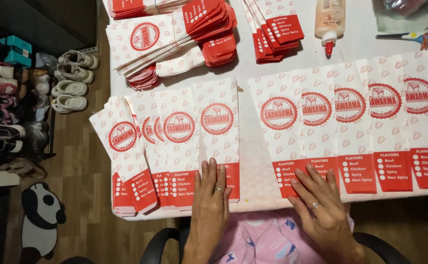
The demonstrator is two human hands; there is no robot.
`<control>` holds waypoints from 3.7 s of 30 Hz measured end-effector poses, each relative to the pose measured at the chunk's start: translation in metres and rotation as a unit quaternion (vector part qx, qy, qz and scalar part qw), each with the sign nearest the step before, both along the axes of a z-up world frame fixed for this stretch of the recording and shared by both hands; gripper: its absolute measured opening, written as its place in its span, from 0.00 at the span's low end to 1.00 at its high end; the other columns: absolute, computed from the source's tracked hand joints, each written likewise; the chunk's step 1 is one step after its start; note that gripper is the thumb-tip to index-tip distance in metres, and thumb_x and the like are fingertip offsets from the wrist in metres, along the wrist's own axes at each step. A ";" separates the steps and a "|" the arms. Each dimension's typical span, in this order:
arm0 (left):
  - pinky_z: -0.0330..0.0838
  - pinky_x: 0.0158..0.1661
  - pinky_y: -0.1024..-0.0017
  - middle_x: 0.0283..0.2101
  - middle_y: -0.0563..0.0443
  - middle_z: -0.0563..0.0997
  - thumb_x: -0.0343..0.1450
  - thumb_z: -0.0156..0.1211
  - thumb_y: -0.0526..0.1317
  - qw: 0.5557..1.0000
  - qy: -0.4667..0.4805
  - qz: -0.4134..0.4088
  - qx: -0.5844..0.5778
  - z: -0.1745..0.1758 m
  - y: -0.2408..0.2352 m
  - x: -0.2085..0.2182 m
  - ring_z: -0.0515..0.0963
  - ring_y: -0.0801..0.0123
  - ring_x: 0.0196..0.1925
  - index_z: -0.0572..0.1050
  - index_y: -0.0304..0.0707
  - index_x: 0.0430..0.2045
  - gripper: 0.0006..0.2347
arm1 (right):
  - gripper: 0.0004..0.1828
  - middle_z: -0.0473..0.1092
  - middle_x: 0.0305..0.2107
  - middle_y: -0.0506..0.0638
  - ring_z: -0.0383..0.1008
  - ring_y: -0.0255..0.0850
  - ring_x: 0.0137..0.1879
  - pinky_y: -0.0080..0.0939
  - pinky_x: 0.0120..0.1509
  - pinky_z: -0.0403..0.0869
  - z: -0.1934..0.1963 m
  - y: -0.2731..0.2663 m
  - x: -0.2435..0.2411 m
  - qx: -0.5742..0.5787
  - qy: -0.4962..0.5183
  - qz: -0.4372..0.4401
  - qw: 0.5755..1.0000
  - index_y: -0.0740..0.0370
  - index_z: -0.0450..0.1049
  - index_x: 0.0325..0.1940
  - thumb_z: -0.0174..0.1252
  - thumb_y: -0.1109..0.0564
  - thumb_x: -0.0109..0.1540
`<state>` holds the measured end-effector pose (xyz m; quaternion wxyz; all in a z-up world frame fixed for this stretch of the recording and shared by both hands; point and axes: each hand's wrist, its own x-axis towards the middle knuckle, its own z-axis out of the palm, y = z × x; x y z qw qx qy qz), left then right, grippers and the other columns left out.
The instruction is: Applying glue to paper packaging strips and folding them to assemble food containers.
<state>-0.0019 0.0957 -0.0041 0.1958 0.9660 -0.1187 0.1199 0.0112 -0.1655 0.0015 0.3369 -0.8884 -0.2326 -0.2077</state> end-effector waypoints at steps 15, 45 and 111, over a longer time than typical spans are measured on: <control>0.50 0.74 0.43 0.75 0.27 0.52 0.79 0.47 0.32 0.999 -0.030 0.041 -0.014 -0.009 -0.060 0.008 0.49 0.34 0.79 0.52 0.21 0.70 0.23 | 0.21 0.70 0.62 0.57 0.69 0.56 0.72 0.66 0.84 0.53 -0.001 -0.002 -0.001 -0.027 -0.009 0.002 1.000 0.63 0.73 0.61 0.61 0.58 0.64; 0.58 0.70 0.39 0.58 0.34 0.78 0.73 0.59 0.26 0.950 -0.054 -0.124 -0.283 0.017 -0.039 -0.009 0.74 0.36 0.67 0.77 0.23 0.49 0.11 | 0.19 0.69 0.61 0.65 0.72 0.55 0.68 0.66 0.82 0.58 0.013 0.005 0.003 0.009 -0.028 0.036 0.999 0.68 0.72 0.59 0.60 0.65 0.64; 0.46 0.74 0.43 0.70 0.39 0.68 0.72 0.50 0.23 0.972 0.009 -0.108 -0.208 0.017 -0.046 -0.007 0.62 0.40 0.76 0.68 0.30 0.63 0.21 | 0.19 0.72 0.60 0.51 0.65 0.60 0.74 0.66 0.84 0.51 0.001 -0.007 -0.003 -0.001 0.001 0.011 1.000 0.58 0.76 0.58 0.63 0.62 0.62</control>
